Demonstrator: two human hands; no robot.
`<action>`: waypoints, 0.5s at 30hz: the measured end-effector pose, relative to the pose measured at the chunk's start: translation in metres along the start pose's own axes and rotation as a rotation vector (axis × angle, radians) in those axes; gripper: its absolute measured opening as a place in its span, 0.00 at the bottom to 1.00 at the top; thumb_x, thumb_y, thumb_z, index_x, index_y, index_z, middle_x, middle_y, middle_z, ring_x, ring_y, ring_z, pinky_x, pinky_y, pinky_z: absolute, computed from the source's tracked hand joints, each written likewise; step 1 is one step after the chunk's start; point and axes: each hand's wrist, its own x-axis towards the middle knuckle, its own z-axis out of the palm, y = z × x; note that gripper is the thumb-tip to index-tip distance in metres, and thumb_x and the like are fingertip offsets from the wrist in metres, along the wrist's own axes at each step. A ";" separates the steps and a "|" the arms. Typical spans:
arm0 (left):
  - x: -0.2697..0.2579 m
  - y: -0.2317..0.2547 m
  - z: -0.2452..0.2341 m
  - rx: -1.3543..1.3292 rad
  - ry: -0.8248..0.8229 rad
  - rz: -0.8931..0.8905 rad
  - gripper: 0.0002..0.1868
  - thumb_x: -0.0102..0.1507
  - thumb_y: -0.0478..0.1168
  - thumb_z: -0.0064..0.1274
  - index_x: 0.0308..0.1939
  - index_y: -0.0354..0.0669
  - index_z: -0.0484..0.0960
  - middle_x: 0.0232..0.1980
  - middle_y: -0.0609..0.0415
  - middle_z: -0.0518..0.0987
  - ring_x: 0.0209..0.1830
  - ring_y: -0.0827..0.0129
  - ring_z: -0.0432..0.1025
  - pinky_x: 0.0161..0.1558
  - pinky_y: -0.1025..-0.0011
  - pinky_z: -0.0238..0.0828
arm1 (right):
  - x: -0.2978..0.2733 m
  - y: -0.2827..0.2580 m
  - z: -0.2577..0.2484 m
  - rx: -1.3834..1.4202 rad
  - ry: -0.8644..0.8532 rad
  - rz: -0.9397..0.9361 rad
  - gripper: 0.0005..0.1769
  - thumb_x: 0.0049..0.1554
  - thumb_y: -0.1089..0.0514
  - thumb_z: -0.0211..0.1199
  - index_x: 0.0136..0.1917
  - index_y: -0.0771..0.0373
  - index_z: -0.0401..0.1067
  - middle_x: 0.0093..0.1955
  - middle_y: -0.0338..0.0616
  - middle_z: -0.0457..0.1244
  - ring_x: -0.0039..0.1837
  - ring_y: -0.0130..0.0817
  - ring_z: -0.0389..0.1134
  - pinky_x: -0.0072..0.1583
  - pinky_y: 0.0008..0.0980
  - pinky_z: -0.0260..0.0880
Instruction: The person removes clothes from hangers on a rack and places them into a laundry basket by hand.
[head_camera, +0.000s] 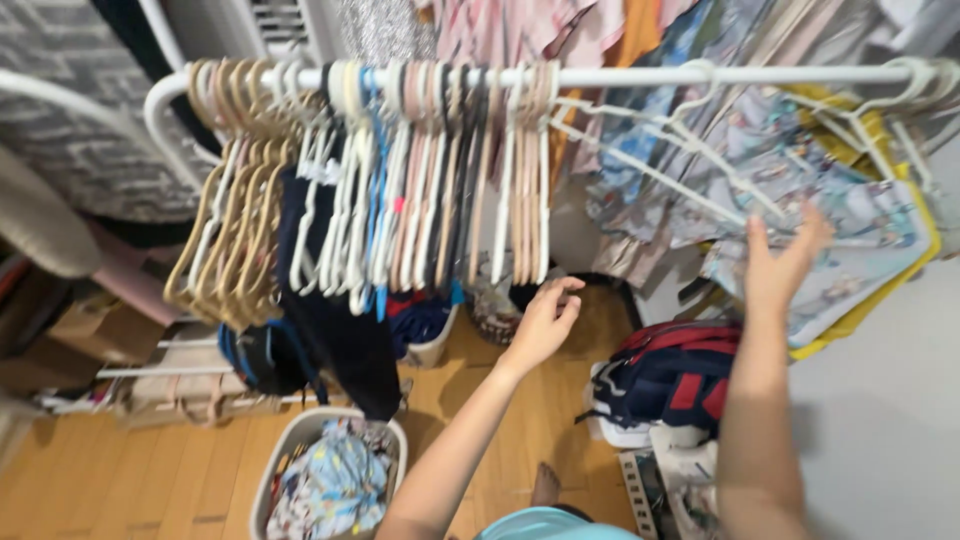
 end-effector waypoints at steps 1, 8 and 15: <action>0.007 -0.002 0.008 0.003 -0.011 0.015 0.14 0.69 0.37 0.49 0.59 0.40 0.76 0.56 0.49 0.75 0.50 0.66 0.77 0.50 0.70 0.76 | 0.014 0.017 0.003 0.066 -0.127 0.024 0.27 0.68 0.59 0.70 0.73 0.73 0.66 0.73 0.61 0.59 0.75 0.52 0.60 0.74 0.44 0.59; 0.054 -0.024 0.066 -0.014 -0.061 0.008 0.14 0.69 0.37 0.50 0.58 0.40 0.76 0.55 0.49 0.76 0.52 0.66 0.76 0.53 0.69 0.74 | 0.019 0.042 0.058 0.455 -0.502 0.281 0.15 0.68 0.58 0.56 0.65 0.66 0.73 0.50 0.44 0.71 0.52 0.29 0.71 0.56 0.30 0.71; 0.110 -0.074 0.139 0.044 -0.127 0.131 0.18 0.65 0.34 0.50 0.61 0.39 0.75 0.57 0.45 0.79 0.57 0.59 0.76 0.58 0.66 0.72 | 0.009 -0.073 0.074 0.337 -0.622 0.187 0.15 0.63 0.57 0.60 0.62 0.58 0.74 0.48 0.43 0.71 0.49 0.31 0.72 0.53 0.31 0.72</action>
